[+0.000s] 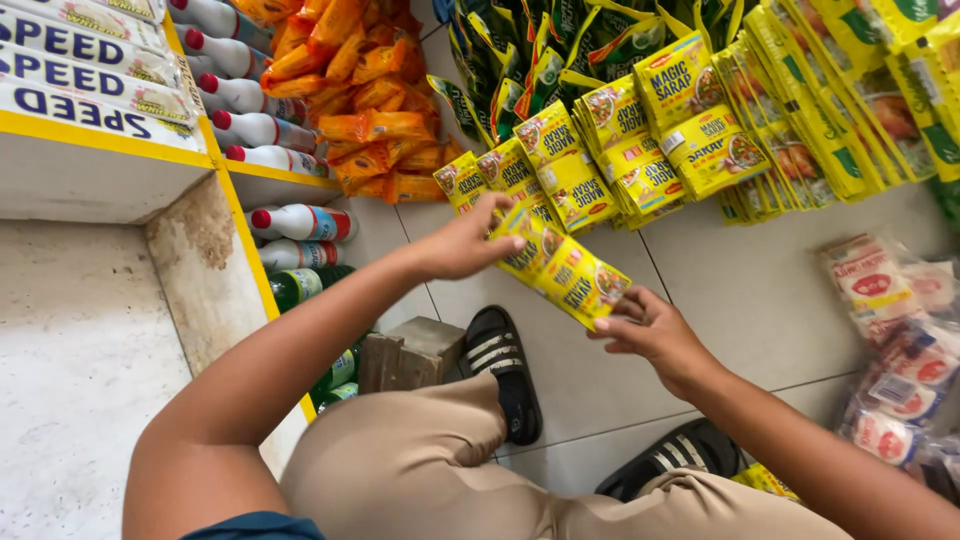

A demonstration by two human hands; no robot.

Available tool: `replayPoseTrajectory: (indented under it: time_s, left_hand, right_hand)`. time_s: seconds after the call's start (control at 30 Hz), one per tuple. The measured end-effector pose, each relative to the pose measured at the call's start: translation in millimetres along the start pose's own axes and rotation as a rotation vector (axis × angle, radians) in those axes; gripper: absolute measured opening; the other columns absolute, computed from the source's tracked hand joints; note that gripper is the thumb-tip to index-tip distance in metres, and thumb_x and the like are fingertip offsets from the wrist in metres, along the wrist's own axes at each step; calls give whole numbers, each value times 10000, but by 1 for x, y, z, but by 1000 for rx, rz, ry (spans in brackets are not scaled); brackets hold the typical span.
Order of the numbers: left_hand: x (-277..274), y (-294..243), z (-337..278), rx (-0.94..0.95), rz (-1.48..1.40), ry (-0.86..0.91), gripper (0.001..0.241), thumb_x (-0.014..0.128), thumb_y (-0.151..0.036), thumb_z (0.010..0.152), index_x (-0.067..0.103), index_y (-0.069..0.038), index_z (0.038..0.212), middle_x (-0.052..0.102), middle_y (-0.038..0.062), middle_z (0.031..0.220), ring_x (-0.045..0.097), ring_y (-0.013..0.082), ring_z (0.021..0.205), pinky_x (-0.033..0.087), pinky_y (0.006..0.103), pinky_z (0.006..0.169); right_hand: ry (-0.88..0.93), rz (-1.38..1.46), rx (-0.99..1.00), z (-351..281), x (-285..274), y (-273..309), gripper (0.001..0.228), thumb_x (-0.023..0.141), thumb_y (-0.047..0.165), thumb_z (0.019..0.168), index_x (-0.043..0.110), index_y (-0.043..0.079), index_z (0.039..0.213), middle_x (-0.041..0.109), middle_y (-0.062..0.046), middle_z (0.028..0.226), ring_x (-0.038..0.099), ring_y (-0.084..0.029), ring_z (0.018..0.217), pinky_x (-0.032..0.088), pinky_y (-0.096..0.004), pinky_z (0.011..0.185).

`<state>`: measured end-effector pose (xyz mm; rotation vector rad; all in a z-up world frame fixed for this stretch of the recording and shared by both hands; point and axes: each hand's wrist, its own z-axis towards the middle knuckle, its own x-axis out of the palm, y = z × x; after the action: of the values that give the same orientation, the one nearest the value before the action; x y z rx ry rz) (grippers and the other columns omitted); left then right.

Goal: Organizing and restocking various seasoning and condiment packets on grocery store shelves.

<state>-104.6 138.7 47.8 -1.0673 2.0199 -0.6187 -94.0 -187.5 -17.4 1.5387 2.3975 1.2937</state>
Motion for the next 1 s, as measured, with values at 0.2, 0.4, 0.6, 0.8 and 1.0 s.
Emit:
replayPoseTrajectory:
  time_s: [0.2, 0.4, 0.6, 0.8, 1.0]
  left_hand:
    - [-47, -12, 57, 430, -200, -59, 504, 615, -197, 1054, 399, -45, 1483, 598, 103, 1352, 565, 160, 1262, 483, 352, 1082]
    - [-42, -20, 116, 491, -76, -221, 470, 644, -161, 1013, 473, -32, 1432, 635, 86, 1309, 610, 156, 1197, 497, 327, 1043]
    - [-43, 2, 146, 500, 133, -305, 462, 665, -221, 1014, 513, -73, 1425, 682, 162, 1309, 655, 265, 1234, 509, 372, 1044]
    - [-49, -26, 120, 558, 485, -512, 598, 715, -267, 966, 479, -53, 1473, 579, 206, 1414, 529, 422, 1316, 419, 502, 1111]
    - [17, -130, 33, 902, 713, -574, 548, 753, -199, 1038, 481, -26, 1481, 494, 194, 1466, 476, 398, 1375, 387, 504, 1189]
  right_hand:
    - [-61, 150, -175, 20, 34, 44, 636, 696, 91, 857, 444, 77, 1440, 603, -92, 1330, 673, -245, 1152, 562, -367, 906]
    - [-99, 188, -223, 32, 34, 56, 633, 663, 71, 883, 431, 69, 1473, 556, -97, 1405, 660, -260, 1183, 549, -365, 905]
    - [-102, 219, -224, 35, 36, 55, 720, 661, 96, 881, 359, 102, 1535, 512, -97, 1465, 646, -249, 1195, 552, -352, 897]
    - [-87, 262, -271, 41, 4, 12, 779, 660, 124, 894, 290, 89, 1578, 486, -119, 1523, 653, -256, 1191, 557, -365, 899]
    - [-289, 228, -399, -74, -92, -20, 705, 651, 209, 923, 400, 103, 1573, 551, -148, 1481, 657, -273, 1188, 559, -399, 936]
